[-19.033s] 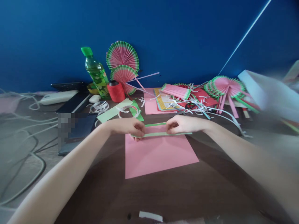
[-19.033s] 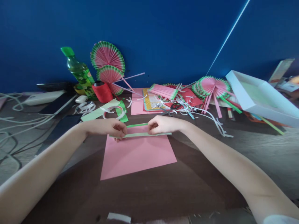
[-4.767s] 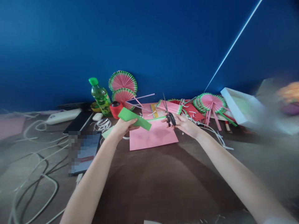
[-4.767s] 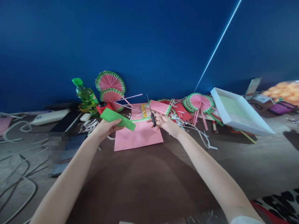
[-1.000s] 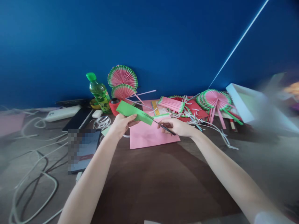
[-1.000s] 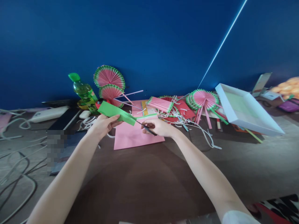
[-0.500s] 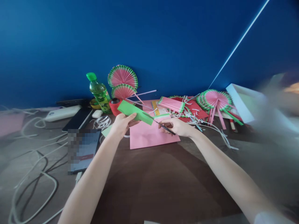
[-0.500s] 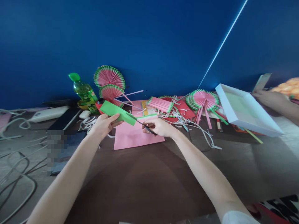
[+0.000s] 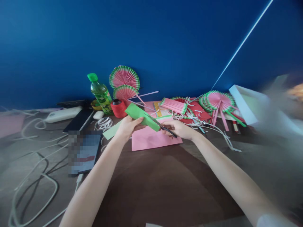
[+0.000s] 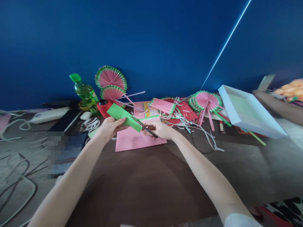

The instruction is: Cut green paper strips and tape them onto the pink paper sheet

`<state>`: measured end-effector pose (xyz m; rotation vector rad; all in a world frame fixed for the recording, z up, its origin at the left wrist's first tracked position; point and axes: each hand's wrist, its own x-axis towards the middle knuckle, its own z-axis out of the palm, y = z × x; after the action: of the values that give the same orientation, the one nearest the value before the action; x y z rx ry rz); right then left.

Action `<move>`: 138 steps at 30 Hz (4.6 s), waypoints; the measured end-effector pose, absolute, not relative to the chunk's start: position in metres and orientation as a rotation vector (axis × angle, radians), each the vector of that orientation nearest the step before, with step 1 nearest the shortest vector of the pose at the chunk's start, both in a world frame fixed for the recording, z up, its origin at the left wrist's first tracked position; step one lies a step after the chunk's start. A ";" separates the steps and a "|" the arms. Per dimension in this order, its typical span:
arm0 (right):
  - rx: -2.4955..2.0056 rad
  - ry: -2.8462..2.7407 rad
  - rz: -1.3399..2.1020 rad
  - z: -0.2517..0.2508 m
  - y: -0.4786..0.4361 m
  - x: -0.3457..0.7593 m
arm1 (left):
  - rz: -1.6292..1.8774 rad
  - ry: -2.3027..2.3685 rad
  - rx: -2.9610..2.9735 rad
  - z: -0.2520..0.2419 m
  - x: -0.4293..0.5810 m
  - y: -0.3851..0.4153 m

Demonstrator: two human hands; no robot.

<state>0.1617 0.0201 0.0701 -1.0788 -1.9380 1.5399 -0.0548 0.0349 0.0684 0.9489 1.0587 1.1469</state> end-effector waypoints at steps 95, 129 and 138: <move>-0.974 -1.784 1.505 0.056 0.021 0.153 | 0.964 1.047 0.976 0.065 -0.043 0.028; -0.830 -1.531 1.396 0.047 0.015 0.141 | 1.241 1.072 0.951 0.068 -0.045 0.030; -0.875 -1.921 1.534 0.057 0.017 0.153 | 1.249 1.144 1.124 0.079 -0.060 0.032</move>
<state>0.1532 0.0167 0.0573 -0.8750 -1.9212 1.5335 -0.0601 0.0318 0.0787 1.1244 1.1441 1.2490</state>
